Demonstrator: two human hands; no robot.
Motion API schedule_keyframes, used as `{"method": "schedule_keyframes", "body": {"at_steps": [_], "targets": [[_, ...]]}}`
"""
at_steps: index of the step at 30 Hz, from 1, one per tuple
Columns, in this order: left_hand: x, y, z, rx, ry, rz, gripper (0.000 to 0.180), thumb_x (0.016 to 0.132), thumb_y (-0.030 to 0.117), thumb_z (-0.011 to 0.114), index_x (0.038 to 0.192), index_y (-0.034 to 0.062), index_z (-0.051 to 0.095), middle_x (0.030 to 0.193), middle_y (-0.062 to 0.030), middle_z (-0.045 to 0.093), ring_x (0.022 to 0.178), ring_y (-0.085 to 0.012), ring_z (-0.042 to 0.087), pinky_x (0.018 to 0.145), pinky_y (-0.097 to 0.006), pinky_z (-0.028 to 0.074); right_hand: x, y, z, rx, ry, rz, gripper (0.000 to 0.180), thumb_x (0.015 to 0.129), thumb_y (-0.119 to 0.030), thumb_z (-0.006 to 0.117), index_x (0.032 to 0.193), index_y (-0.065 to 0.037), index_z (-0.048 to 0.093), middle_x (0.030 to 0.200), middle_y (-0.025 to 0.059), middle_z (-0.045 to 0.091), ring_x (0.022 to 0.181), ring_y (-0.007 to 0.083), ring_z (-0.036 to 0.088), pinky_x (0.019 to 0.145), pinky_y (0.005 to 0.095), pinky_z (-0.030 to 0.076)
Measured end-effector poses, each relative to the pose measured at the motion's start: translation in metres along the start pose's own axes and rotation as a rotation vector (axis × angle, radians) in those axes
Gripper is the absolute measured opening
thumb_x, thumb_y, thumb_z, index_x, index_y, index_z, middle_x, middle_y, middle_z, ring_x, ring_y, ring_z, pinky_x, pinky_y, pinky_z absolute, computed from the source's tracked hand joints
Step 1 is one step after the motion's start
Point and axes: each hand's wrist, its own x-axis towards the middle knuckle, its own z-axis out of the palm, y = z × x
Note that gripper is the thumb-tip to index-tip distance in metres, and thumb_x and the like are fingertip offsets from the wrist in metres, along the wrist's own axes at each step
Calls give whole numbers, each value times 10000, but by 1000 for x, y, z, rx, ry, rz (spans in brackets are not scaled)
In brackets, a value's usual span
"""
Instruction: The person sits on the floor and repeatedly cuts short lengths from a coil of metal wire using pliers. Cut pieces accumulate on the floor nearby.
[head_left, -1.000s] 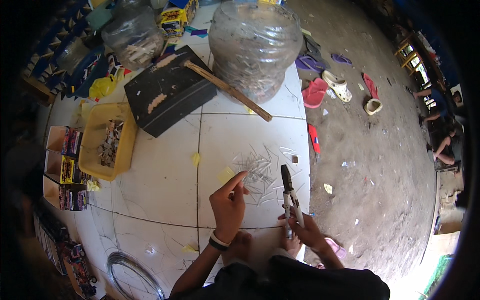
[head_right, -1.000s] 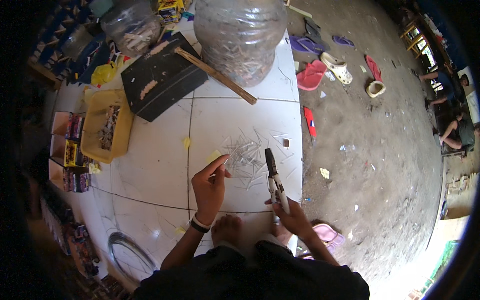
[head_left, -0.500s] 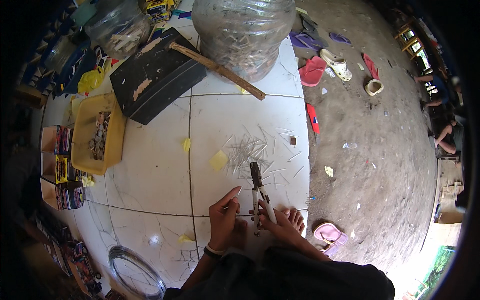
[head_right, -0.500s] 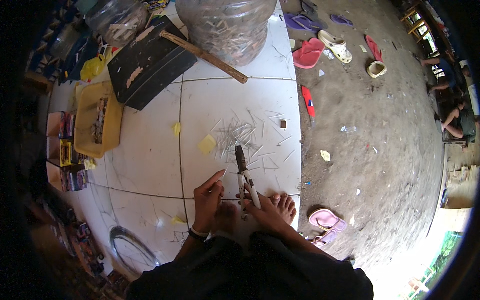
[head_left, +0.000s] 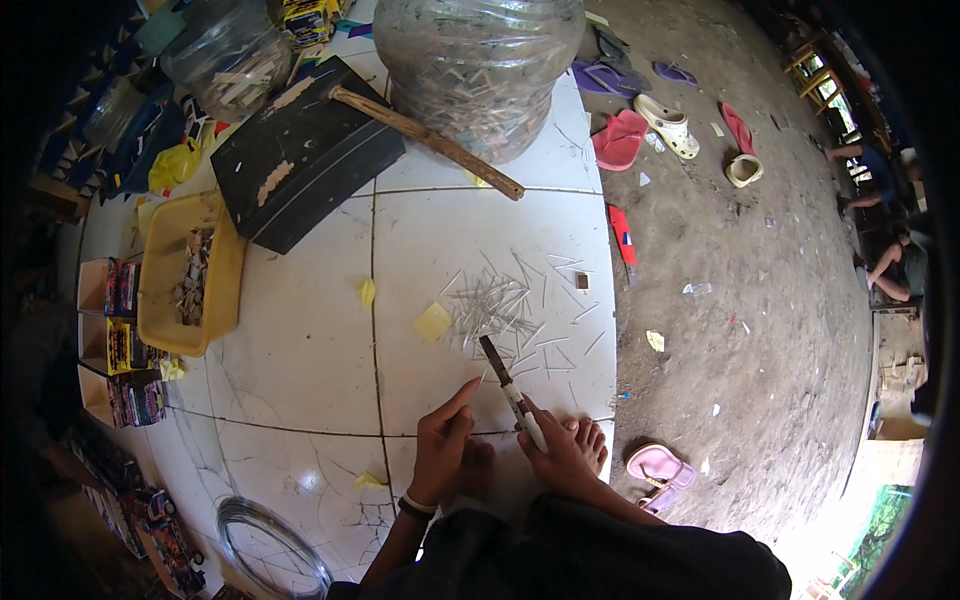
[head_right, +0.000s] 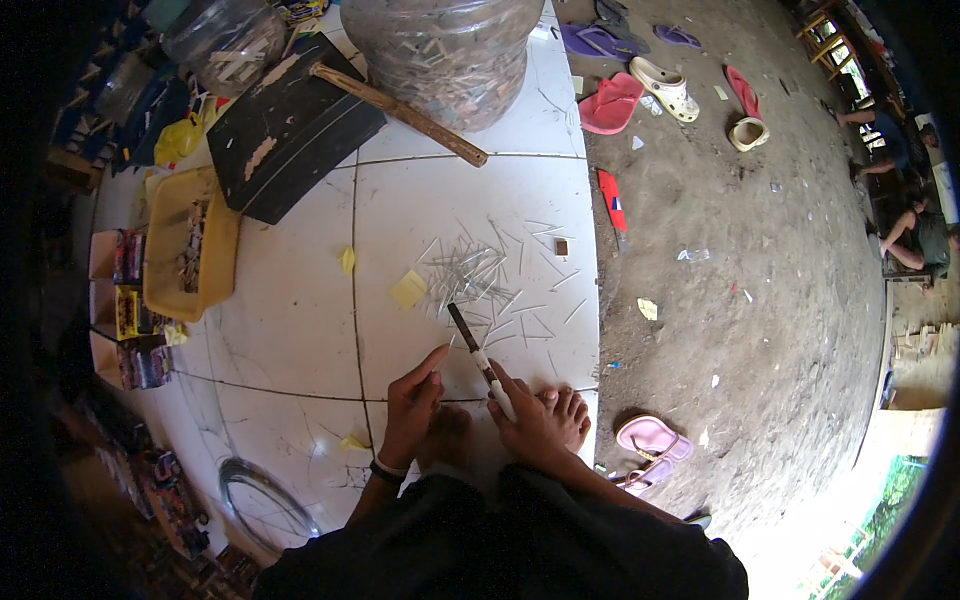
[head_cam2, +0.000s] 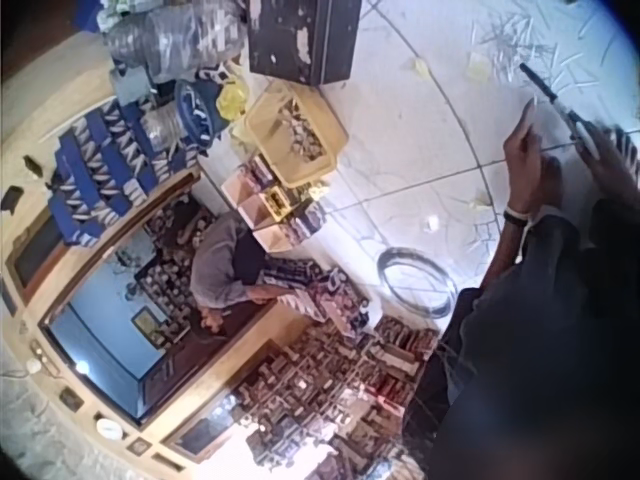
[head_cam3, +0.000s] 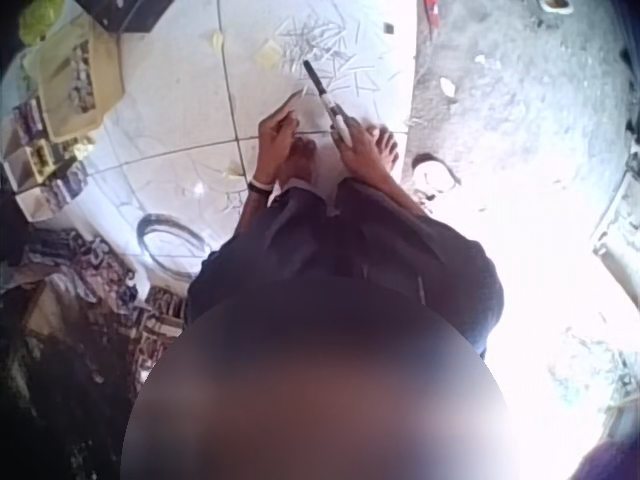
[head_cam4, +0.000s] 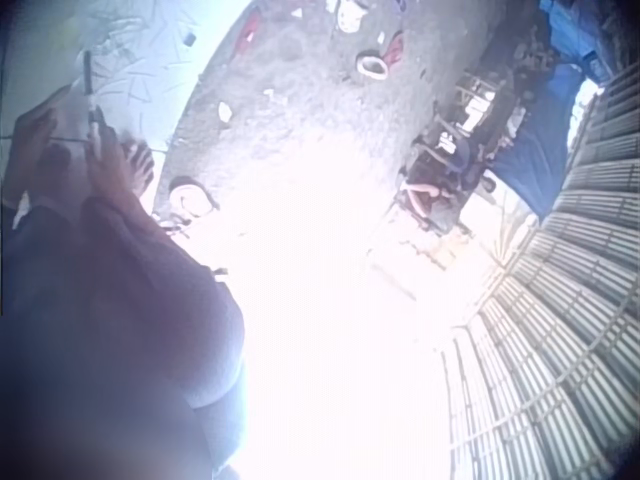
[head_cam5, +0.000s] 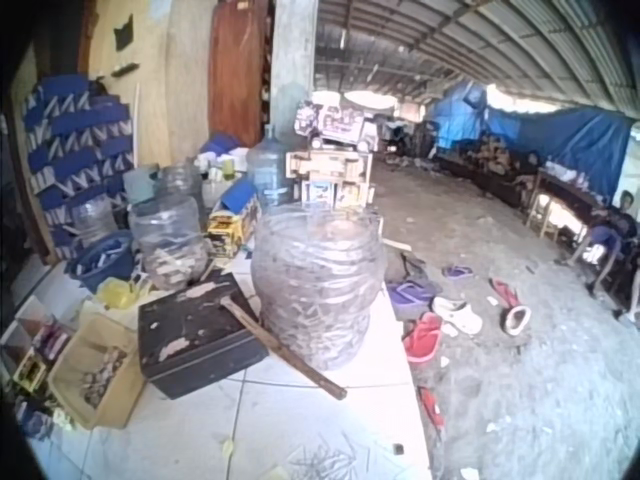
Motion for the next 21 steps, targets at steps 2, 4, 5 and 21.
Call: {"method": "schedule_keyframes", "body": {"at_steps": [2,4,5,21], "targets": [[-1,-2,-4,14,-20,8,432,1057,82,502,1486,79,550,743,80,400,655,-17,358,582,-194,361,1,3,2,-11,-35,55,592,1009,-323,598,1566,-244,414,1319,1,641,1323,317,470,1142,542,229],[-1,-4,-7,33,-36,31,434,1060,88,502,1492,90,546,747,72,418,649,-21,372,587,-195,374,3,9,7,12,-22,16,596,1011,-317,592,1572,-245,402,1332,14,631,1319,325,481,1141,560,229],[0,-5,-7,47,-43,56,435,1061,91,504,1493,96,546,751,68,434,646,-24,381,592,-196,381,6,12,12,27,-3,-16,600,1012,-316,590,1575,-246,394,1335,20,628,1320,329,484,1139,574,227],[26,-14,19,28,57,110,451,1051,95,499,1501,104,536,762,41,459,671,-47,391,608,-211,366,4,7,14,-292,-15,105,625,1029,-547,484,1603,-417,273,1564,150,468,1416,662,235,1172,728,100]]}}
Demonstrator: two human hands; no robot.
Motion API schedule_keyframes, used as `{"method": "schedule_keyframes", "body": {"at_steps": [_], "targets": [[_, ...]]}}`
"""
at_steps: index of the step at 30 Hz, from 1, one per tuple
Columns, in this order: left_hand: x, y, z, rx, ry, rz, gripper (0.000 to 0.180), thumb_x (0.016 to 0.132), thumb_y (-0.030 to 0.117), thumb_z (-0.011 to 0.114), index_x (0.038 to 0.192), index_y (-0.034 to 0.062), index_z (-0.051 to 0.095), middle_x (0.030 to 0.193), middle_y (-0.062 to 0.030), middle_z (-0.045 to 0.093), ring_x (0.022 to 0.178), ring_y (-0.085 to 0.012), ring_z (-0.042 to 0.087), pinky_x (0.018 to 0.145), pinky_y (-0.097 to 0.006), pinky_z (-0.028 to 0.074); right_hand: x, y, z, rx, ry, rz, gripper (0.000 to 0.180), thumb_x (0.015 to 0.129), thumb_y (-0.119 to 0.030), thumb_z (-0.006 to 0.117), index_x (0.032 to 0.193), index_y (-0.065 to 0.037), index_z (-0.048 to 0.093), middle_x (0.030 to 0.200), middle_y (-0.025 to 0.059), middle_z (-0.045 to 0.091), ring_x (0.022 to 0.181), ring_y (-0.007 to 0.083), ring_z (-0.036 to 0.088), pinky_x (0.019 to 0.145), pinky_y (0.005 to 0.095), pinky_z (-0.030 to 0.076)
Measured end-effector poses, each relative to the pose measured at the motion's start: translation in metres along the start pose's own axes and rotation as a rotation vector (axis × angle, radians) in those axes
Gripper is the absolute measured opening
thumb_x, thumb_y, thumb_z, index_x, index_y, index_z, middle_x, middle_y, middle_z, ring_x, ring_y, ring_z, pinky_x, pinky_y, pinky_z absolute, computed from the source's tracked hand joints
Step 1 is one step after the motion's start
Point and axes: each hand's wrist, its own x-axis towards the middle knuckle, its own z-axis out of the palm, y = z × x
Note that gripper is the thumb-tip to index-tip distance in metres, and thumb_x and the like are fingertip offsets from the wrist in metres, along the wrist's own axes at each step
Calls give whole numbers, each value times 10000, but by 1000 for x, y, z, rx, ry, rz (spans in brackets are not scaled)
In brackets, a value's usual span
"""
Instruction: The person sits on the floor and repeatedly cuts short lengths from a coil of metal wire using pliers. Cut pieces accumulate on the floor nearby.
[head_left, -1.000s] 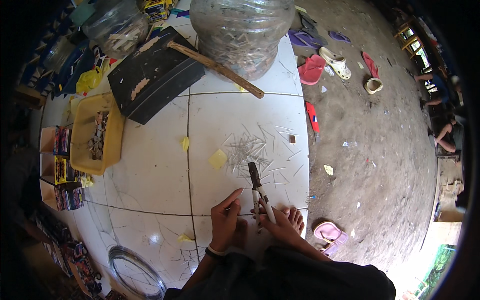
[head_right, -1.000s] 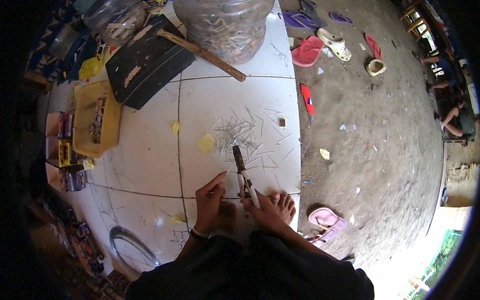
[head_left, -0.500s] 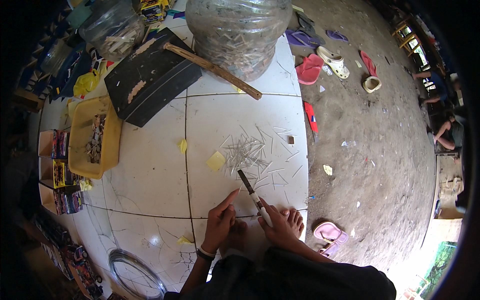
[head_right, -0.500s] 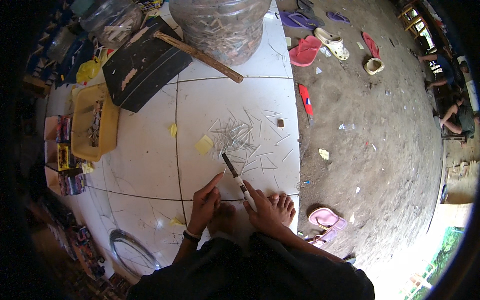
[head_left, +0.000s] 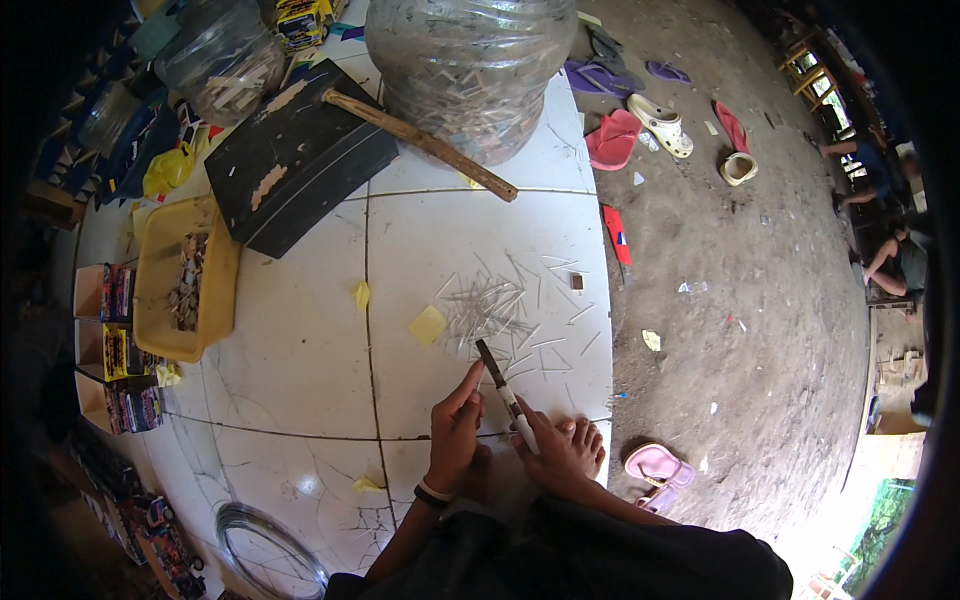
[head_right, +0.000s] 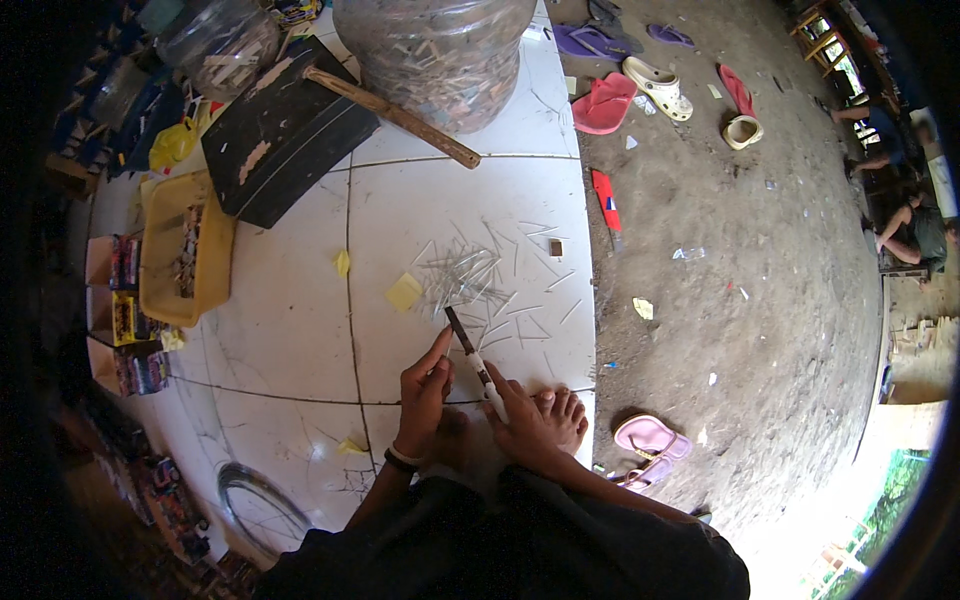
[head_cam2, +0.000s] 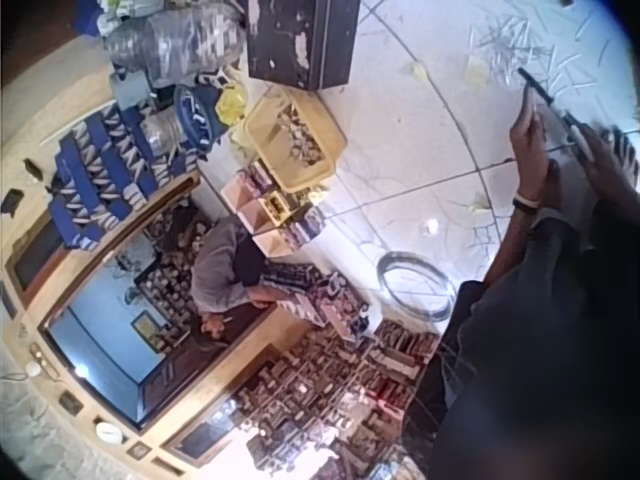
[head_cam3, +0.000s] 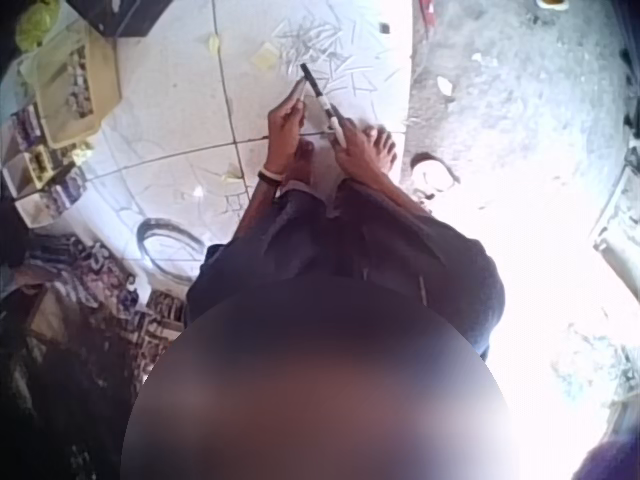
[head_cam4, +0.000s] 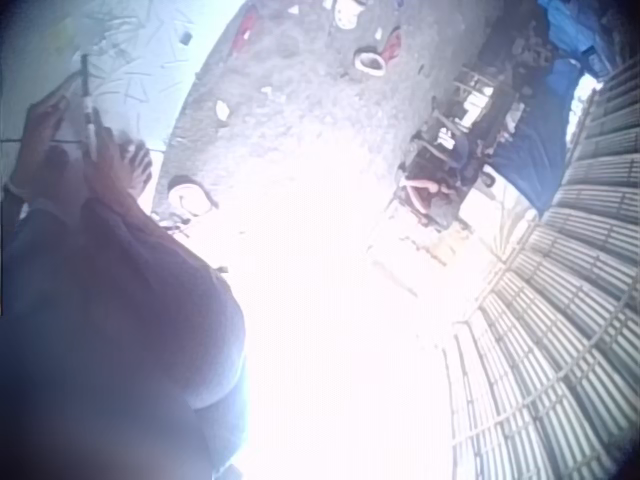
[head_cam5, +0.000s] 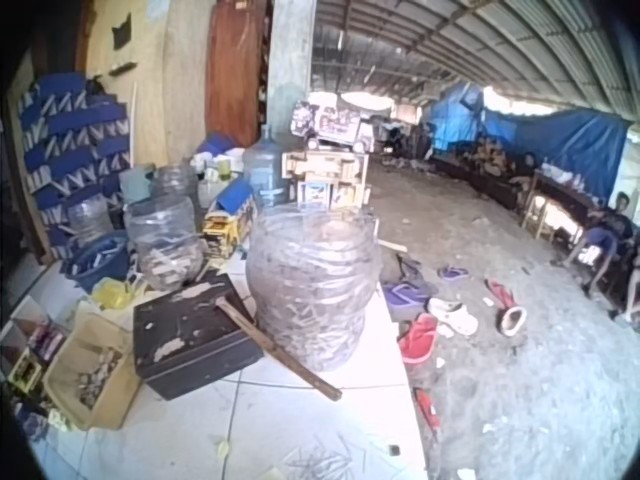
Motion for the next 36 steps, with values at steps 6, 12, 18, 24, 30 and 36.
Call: {"method": "schedule_keyframes", "body": {"at_steps": [6,12,18,24,30,36], "targets": [[-1,0,-1,85,12,52,480,1033,72,491,1511,102,521,741,55,405,657,-48,351,583,-222,337,-5,-3,-7,107,2,-50,622,1026,-545,501,1599,-413,297,1569,176,457,1432,653,211,1179,718,85],[-2,1,-3,52,4,56,492,1023,74,504,1514,109,520,749,63,394,657,-43,341,584,-221,320,-6,-6,-5,-47,8,50,605,1026,-506,532,1587,-398,334,1531,237,478,1427,643,240,1167,712,103],[-3,-3,-5,11,-21,49,493,1027,60,502,1516,111,515,764,70,389,665,-38,332,600,-212,315,-5,-4,4,-78,51,101,565,1000,-539,529,1527,-362,431,1461,102,581,1436,612,210,1185,670,89],[-5,-6,-2,-21,-38,61,455,1071,134,524,1524,99,502,758,95,357,636,-25,299,559,-200,274,6,-5,-11,191,-131,125,512,978,-526,559,1414,-260,534,1362,144,629,1381,491,372,1166,580,204],[-2,-4,2,-12,2,73,482,1027,45,499,1506,93,525,758,75,391,667,-32,330,606,-204,316,10,-9,-21,322,-194,112,502,954,-512,598,1310,-158,620,1255,174,684,1317,363,540,1144,481,324],[-3,-9,2,18,69,35,471,1020,53,497,1487,84,548,740,72,390,655,-35,331,582,-217,312,31,8,11,465,-127,-68,415,945,-388,670,1207,-66,650,1050,205,731,1081,434,668,975,504,474]]}}
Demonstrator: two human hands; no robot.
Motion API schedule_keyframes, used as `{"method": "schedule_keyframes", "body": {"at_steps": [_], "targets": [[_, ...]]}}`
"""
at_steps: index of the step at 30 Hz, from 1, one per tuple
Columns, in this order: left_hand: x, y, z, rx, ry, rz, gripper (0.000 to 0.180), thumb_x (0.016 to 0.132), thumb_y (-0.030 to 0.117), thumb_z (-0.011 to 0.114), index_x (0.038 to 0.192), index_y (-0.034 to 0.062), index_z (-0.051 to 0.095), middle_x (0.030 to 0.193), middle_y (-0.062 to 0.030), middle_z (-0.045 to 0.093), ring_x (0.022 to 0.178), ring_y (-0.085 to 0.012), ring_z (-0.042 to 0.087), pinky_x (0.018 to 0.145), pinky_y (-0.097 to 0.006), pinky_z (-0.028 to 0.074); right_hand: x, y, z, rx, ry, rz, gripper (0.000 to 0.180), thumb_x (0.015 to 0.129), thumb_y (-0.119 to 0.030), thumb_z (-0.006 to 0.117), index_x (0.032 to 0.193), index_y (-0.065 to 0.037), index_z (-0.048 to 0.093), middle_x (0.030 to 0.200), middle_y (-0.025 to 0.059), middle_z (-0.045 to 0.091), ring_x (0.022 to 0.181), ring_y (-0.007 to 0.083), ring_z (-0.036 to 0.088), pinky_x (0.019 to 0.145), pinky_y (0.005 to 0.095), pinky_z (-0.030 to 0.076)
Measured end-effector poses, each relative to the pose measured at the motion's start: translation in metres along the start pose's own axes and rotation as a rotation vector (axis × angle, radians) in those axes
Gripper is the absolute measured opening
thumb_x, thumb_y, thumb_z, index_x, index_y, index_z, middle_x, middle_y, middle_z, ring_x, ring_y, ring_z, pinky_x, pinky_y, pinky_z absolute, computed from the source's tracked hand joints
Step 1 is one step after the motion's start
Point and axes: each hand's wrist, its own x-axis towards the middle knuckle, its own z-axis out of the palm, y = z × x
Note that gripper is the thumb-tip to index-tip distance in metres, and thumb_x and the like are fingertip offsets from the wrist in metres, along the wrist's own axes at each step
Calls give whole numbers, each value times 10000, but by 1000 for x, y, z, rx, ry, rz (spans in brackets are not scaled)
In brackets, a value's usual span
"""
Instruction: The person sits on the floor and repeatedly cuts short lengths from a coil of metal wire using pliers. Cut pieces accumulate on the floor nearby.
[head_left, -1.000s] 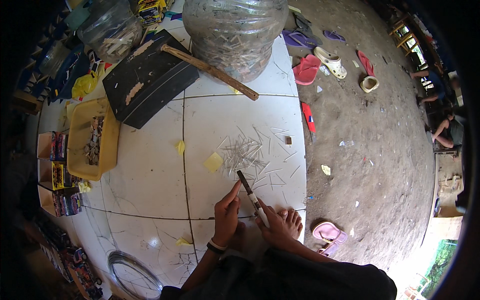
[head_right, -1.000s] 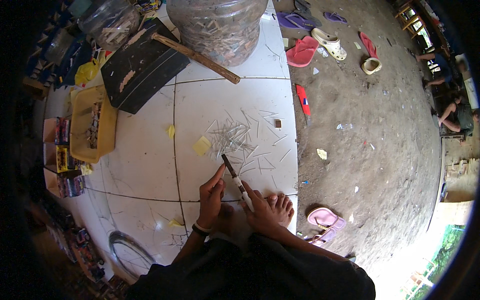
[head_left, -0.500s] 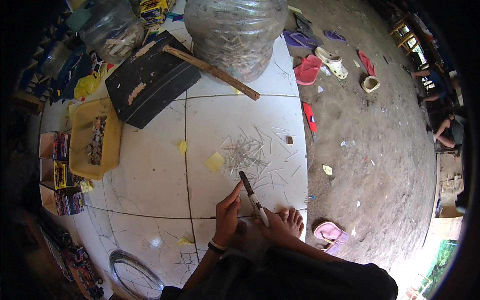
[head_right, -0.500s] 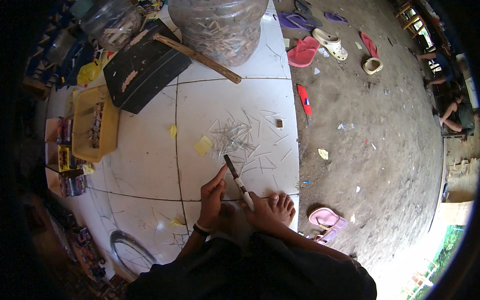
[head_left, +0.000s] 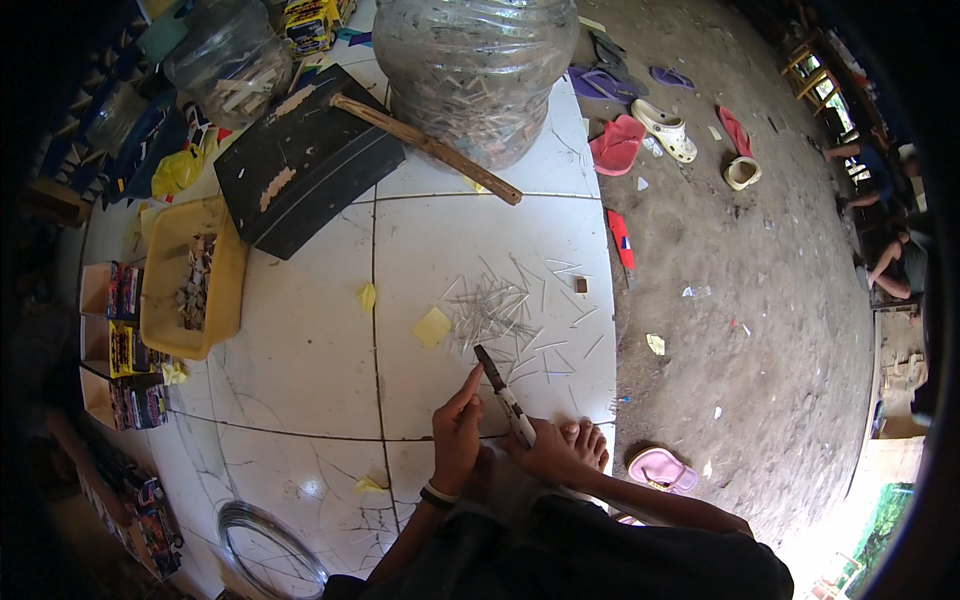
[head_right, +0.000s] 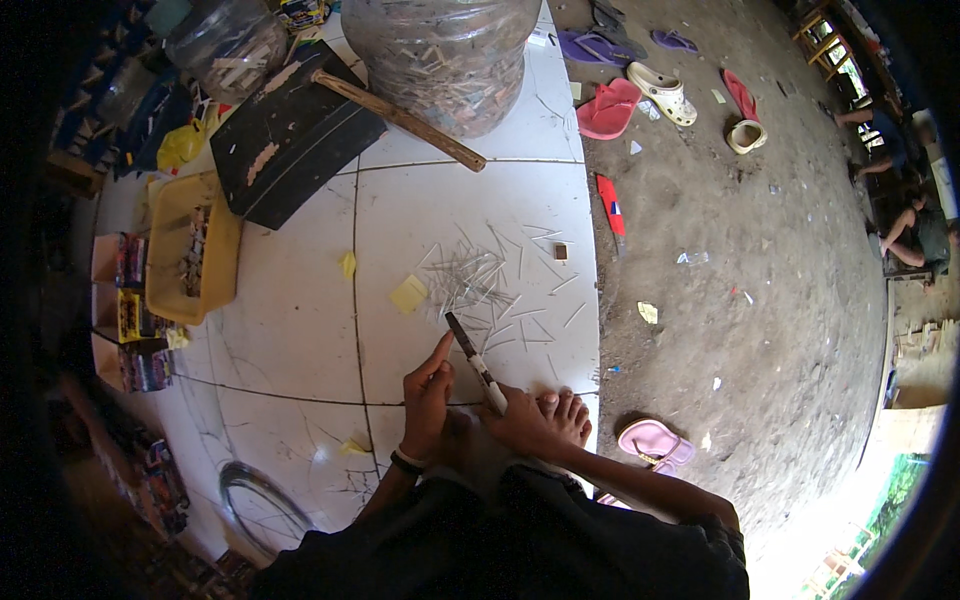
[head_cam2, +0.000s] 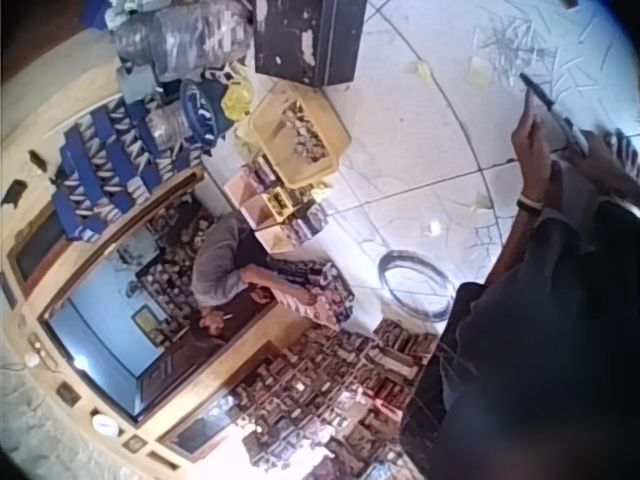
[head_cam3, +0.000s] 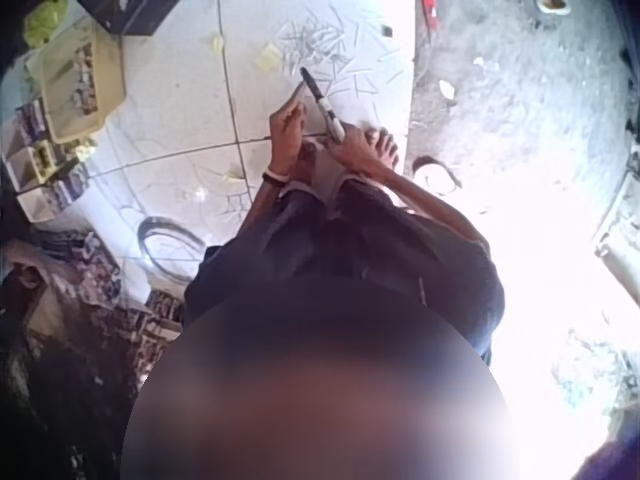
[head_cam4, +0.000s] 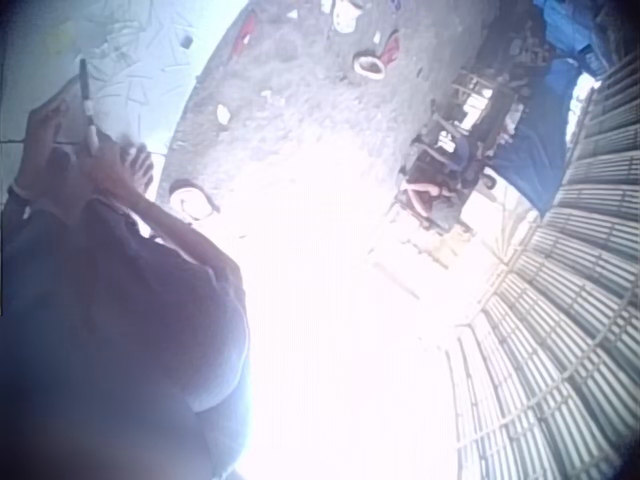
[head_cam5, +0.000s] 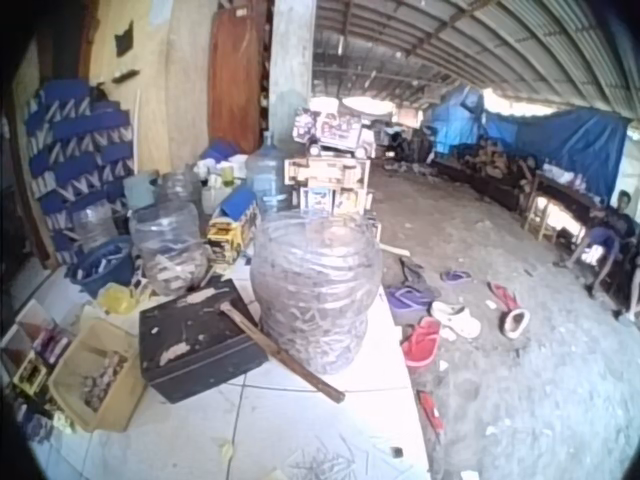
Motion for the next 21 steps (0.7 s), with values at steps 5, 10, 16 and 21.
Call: {"method": "schedule_keyframes", "body": {"at_steps": [5,10,16,21], "targets": [[3,4,-10,223,68,73,433,1025,72,503,1451,70,587,734,56,415,653,-46,355,582,-223,323,9,18,14,-67,109,-34,358,976,-309,654,1181,-25,579,993,253,711,1006,477,672,874,535,489],[4,15,-12,200,127,87,401,1013,57,525,1399,57,632,747,32,496,650,-51,379,585,-227,340,8,7,6,-109,180,-10,434,1007,-322,625,1325,-58,493,1056,265,704,1054,466,660,917,521,474],[12,18,-3,-5,178,29,335,1014,46,562,1332,24,665,814,-8,655,676,-42,475,638,-219,414,-16,-19,-7,-24,66,-22,564,1040,-445,550,1509,-161,421,1278,251,667,1283,428,571,1122,519,330],[21,18,4,-101,204,27,320,1013,42,581,1321,2,660,855,-18,690,687,-35,480,650,-212,419,-18,-20,0,68,88,-103,553,1040,-444,543,1512,-174,440,1288,206,676,1313,422,550,1150,528,296]]}}
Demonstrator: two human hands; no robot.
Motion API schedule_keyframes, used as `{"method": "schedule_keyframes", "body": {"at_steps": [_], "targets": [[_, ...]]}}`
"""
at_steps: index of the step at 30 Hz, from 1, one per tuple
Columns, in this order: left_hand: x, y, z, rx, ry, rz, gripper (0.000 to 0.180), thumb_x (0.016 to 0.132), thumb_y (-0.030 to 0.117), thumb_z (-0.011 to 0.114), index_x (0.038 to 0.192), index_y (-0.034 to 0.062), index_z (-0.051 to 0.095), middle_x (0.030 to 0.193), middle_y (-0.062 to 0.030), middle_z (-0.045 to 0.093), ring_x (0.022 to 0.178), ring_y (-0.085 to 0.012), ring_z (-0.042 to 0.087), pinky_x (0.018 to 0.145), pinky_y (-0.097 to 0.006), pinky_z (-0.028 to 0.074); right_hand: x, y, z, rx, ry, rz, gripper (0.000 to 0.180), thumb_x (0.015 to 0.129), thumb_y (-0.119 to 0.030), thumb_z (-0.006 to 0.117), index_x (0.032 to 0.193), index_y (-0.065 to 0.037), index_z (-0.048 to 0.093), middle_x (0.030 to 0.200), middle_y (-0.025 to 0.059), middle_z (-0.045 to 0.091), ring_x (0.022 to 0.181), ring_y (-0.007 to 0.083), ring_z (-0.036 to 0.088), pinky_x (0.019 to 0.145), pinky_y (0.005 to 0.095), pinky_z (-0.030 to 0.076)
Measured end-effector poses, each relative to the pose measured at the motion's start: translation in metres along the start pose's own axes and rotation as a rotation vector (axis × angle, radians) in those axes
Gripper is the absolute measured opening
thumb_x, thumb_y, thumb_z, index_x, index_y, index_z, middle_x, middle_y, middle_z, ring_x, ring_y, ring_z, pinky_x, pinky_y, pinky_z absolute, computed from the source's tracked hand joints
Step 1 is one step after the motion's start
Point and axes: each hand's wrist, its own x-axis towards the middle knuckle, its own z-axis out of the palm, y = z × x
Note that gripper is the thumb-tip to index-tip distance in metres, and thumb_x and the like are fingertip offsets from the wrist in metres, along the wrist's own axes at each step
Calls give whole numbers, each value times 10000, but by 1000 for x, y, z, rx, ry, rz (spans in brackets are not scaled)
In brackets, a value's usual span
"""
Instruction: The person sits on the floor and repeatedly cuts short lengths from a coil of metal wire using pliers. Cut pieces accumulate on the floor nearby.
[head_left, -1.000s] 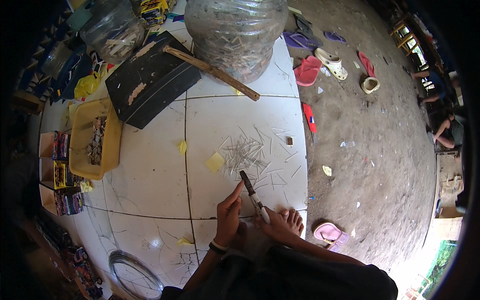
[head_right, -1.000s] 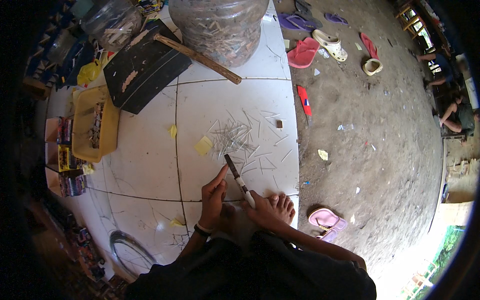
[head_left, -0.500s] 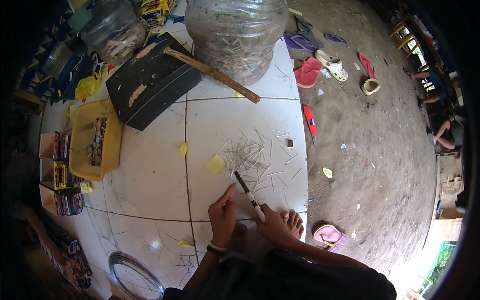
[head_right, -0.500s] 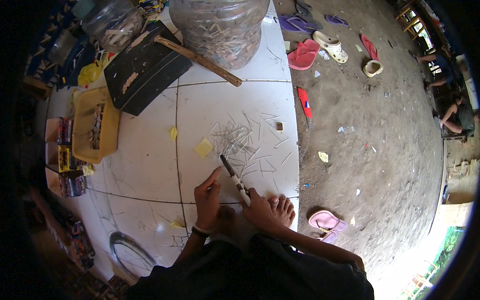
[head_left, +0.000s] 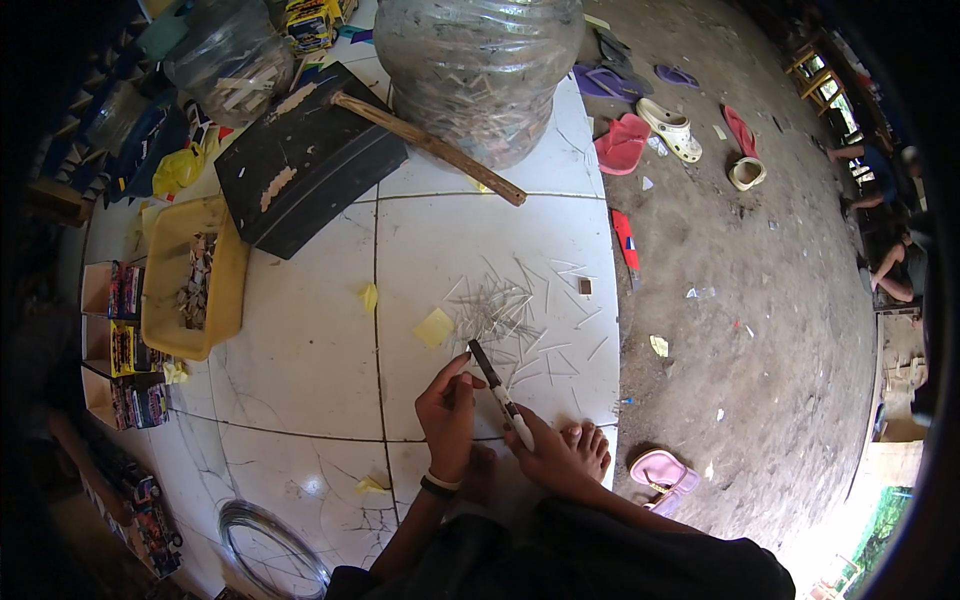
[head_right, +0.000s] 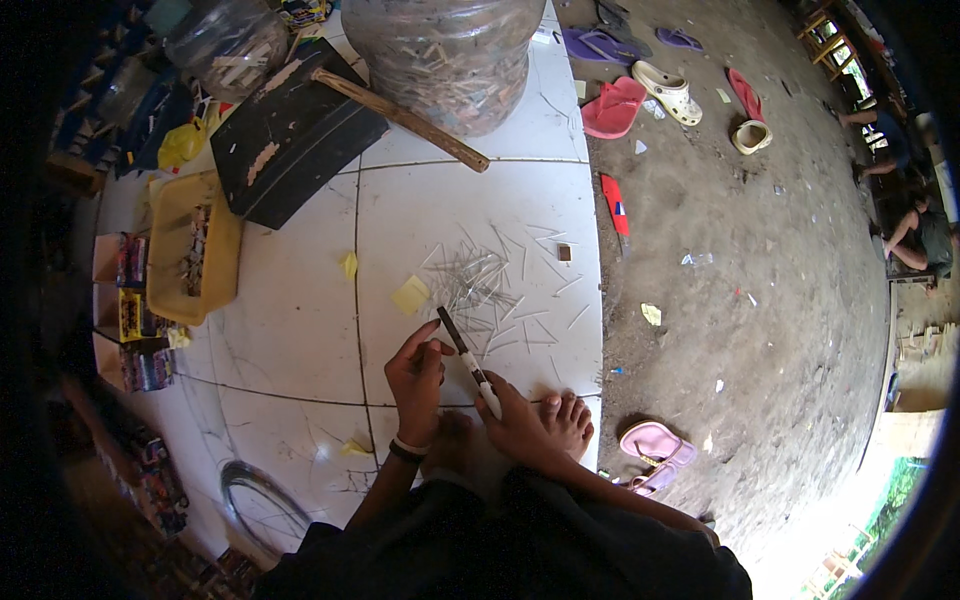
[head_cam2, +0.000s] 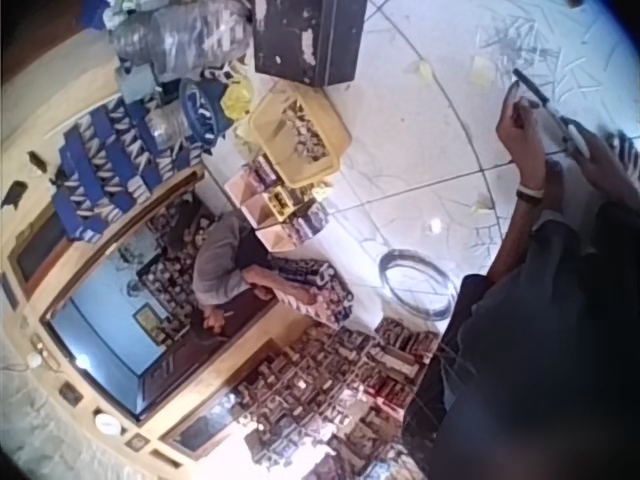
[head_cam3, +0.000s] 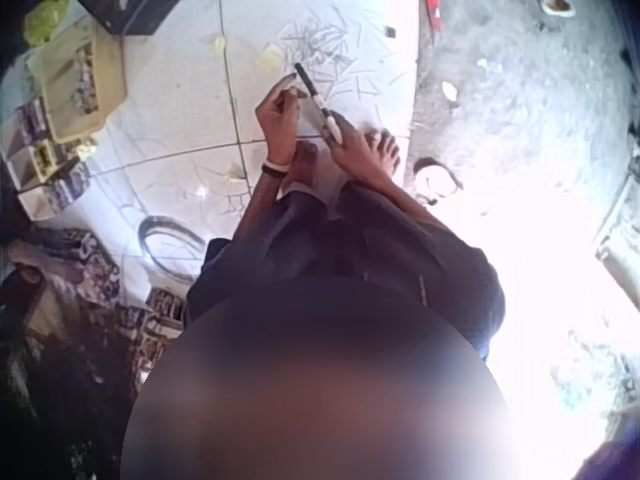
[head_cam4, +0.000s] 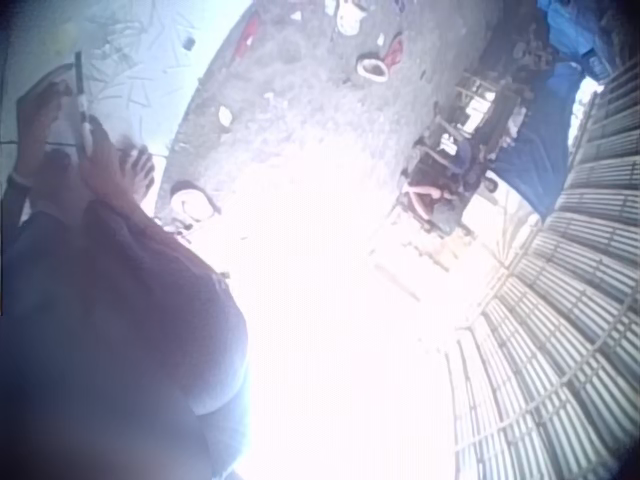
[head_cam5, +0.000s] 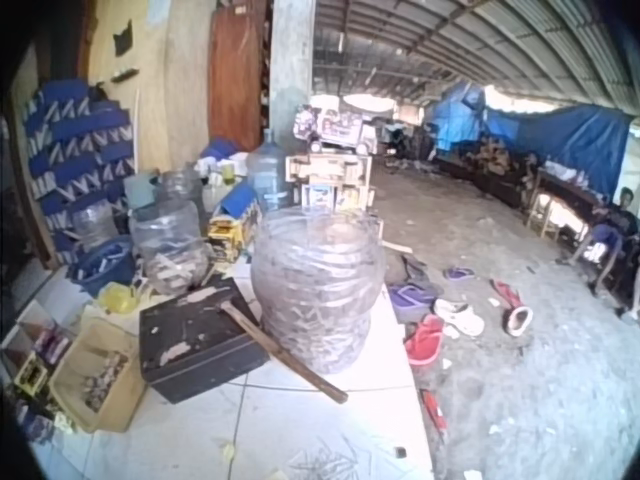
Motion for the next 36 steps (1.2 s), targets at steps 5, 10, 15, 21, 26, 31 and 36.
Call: {"method": "schedule_keyframes", "body": {"at_steps": [5,10,15,21,26,31,36], "targets": [[2,1,2,-21,4,45,313,1018,53,594,1318,-13,655,864,-26,695,677,-31,481,644,-209,418,2,4,3,85,9,-36,512,1035,-402,553,1483,-165,473,1256,187,691,1306,412,553,1128,515,323],[2,3,2,22,-25,38,286,1012,52,612,1282,2,693,854,-23,700,706,-27,517,654,-203,434,-3,-16,-9,-83,6,99,437,1036,-348,567,1411,-129,515,1173,210,700,1153,382,633,1055,426,403],[4,6,-3,177,-103,74,247,994,28,626,1211,14,743,840,-20,713,734,-29,551,662,-200,452,10,-8,-6,143,39,130,407,1042,-301,574,1396,-112,512,1078,190,697,1020,296,664,958,378,477],[0,6,-5,190,-64,66,244,994,30,624,1207,4,741,850,-30,724,731,-51,570,688,-223,477,11,13,1,182,59,-121,525,1043,-272,580,1517,-126,409,1156,153,698,1142,295,647,1012,404,455],[-2,5,-3,88,-21,60,254,1005,43,619,1232,-12,721,895,-38,722,755,-58,571,694,-224,468,1,-6,-6,-45,-31,-43,596,1047,-310,570,1583,-185,341,1339,120,666,1344,348,543,1164,494,293],[-8,3,1,16,6,24,279,1018,60,611,1271,-23,694,904,-21,695,728,-44,510,662,-220,434,-4,-14,-7,-148,3,-25,577,1050,-335,556,1578,-212,357,1358,110,661,1382,346,512,1189,527,245],[-11,2,6,-56,27,26,286,1023,52,600,1287,-14,689,872,0,660,675,-30,426,611,-212,378,4,-4,2,92,17,-170,579,1039,-296,584,1566,-176,376,1315,115,677,1317,325,567,1148,469,330]]}}
